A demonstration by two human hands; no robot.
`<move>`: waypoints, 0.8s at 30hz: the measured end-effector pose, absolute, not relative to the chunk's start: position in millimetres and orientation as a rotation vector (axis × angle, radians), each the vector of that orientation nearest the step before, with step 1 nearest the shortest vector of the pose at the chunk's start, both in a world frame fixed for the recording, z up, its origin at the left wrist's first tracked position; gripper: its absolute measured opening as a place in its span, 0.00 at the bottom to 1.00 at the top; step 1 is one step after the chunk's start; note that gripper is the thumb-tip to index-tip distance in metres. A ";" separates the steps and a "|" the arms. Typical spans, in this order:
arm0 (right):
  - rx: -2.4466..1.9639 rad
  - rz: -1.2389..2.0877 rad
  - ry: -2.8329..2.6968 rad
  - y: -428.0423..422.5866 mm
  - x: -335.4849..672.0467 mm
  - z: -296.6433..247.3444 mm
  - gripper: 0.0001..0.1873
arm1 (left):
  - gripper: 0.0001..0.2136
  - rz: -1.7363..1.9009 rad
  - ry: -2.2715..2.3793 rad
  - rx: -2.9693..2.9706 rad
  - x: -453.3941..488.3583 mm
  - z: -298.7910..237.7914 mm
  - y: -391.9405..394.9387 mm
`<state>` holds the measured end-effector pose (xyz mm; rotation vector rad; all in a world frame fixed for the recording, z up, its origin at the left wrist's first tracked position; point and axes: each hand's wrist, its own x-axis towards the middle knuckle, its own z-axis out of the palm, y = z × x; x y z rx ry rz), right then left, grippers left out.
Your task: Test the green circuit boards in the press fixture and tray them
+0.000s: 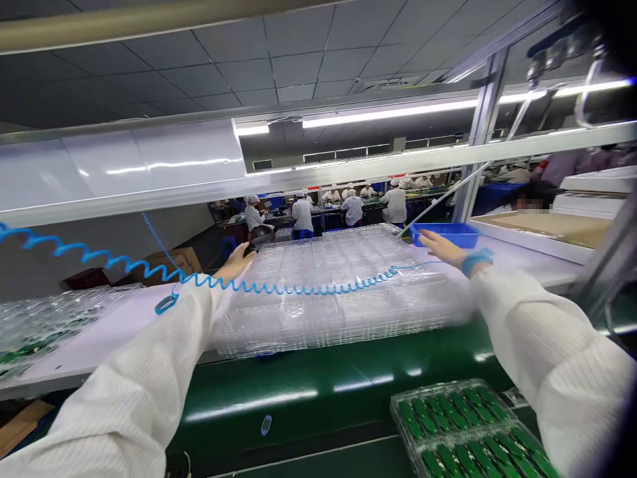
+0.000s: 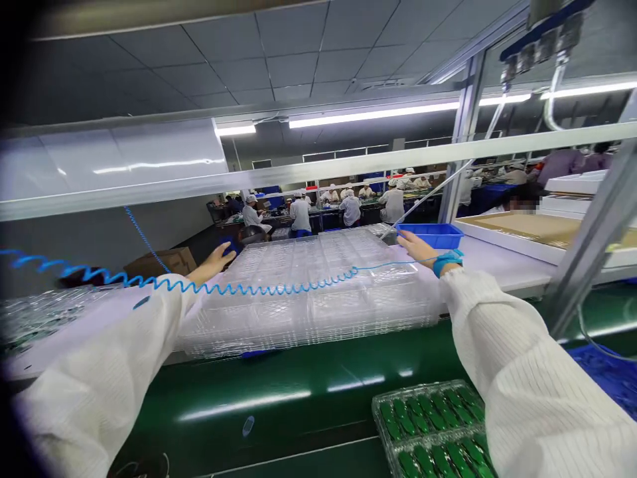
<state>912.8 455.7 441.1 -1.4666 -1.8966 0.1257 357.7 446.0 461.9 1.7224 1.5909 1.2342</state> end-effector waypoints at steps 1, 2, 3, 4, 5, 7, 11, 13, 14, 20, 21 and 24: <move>-1.479 0.147 -1.910 451.3 915.0 442.6 0.19 | 0.29 1.216 1.593 1.764 359.1 471.4 440.6; -1.475 0.170 -1.941 445.2 915.9 442.9 0.21 | 0.27 1.164 1.571 1.822 360.8 479.2 432.4; -1.456 0.190 -1.987 437.8 915.3 442.0 0.22 | 0.24 1.076 1.534 1.900 362.9 484.9 421.7; -1.428 0.211 -2.042 429.7 913.4 440.0 0.21 | 0.23 0.949 1.489 1.996 365.4 488.4 409.2; -1.400 0.228 -2.094 421.4 910.7 437.0 0.21 | 0.22 0.782 1.456 2.117 368.3 490.0 395.6; -1.362 0.247 -2.161 406.2 904.5 430.3 0.24 | 0.23 0.537 1.461 2.293 375.6 489.5 368.5; -1.358 0.248 -2.155 386.0 898.9 422.4 0.30 | 0.28 0.398 1.540 2.409 391.4 487.8 326.8; -1.345 0.247 -2.134 378.6 899.3 420.6 0.26 | 0.24 0.399 1.501 2.428 396.4 487.1 311.0; -1.332 0.247 -2.121 374.8 899.5 419.2 0.24 | 0.23 0.417 1.478 2.428 397.6 485.7 303.6; -1.257 0.192 -1.826 355.4 900.8 393.7 0.19 | 0.22 0.879 1.423 2.353 381.7 457.7 280.6; -1.262 0.178 -1.728 354.0 901.0 386.6 0.20 | 0.23 1.103 1.442 2.277 377.0 451.2 281.7; -1.293 0.189 -1.456 354.4 899.3 363.6 0.22 | 0.22 1.586 1.467 1.707 367.3 431.0 288.8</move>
